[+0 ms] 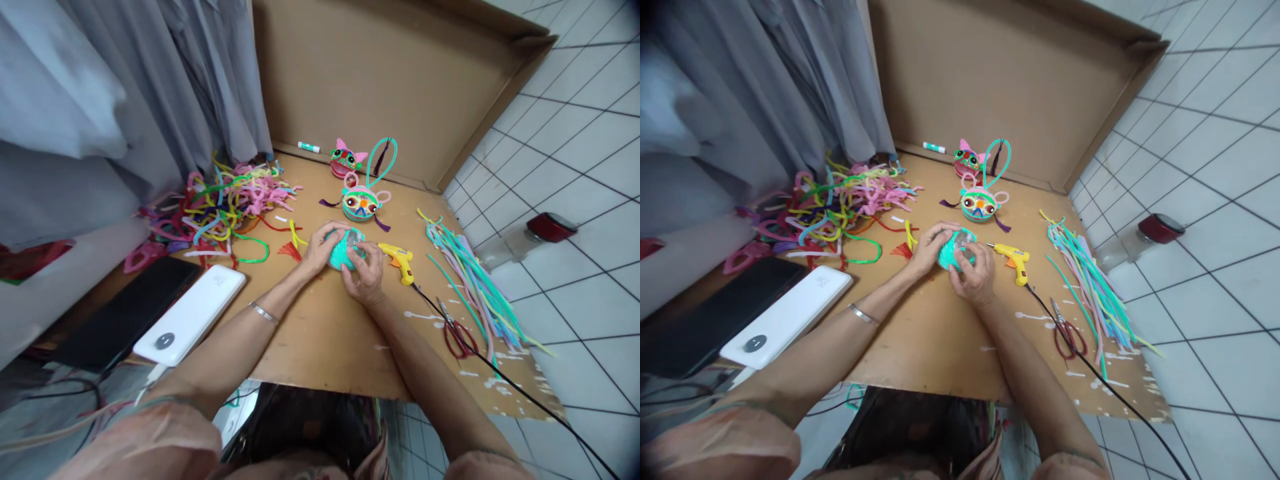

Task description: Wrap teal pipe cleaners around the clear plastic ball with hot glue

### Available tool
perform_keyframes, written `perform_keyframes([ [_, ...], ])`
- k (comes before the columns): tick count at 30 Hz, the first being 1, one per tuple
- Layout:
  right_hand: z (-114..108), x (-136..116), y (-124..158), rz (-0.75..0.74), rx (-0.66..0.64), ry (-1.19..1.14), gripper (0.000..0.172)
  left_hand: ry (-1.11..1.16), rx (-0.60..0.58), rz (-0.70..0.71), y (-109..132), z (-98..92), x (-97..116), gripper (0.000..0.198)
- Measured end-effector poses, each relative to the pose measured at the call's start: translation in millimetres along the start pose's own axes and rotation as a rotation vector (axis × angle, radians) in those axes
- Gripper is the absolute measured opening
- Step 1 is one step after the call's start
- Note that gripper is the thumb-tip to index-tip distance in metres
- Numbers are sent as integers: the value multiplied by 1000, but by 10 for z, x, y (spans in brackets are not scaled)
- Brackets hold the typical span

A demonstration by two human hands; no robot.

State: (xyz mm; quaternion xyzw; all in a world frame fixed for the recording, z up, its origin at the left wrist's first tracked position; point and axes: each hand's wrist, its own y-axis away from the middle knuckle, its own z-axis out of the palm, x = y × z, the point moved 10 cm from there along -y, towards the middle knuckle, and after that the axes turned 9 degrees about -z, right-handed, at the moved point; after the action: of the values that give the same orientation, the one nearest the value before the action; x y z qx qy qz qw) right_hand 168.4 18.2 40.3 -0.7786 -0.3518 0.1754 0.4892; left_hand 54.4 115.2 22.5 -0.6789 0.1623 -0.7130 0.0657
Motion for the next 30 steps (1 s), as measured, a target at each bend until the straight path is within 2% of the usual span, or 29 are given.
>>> perform_keyframes([
  [3, 0, -5, 4, -1, -8, -14, 35, 16, -17, -2, -4, 7, -16, 33],
  [12, -43, -14, -13, -3, 19, -23, 36, -3, -20, -29, -27, 31, -65, 26],
  [17, -52, -14, -36, -9, 11, -29, 36, -7, -32, -47, -40, 25, -94, 33],
  [20, -75, -17, -51, -10, 13, -20, 37, -69, -67, 16, -23, 38, -49, 40],
  [23, -75, 52, -38, 56, 4, -32, 37, -187, -82, 69, 10, 52, -25, 45],
  [26, -74, 130, -4, 120, 19, -65, 41, -279, -70, 121, 55, 64, 4, 59],
  [30, -88, 173, 25, 143, 51, -71, 44, -400, -96, 265, 154, 165, 121, 72],
])
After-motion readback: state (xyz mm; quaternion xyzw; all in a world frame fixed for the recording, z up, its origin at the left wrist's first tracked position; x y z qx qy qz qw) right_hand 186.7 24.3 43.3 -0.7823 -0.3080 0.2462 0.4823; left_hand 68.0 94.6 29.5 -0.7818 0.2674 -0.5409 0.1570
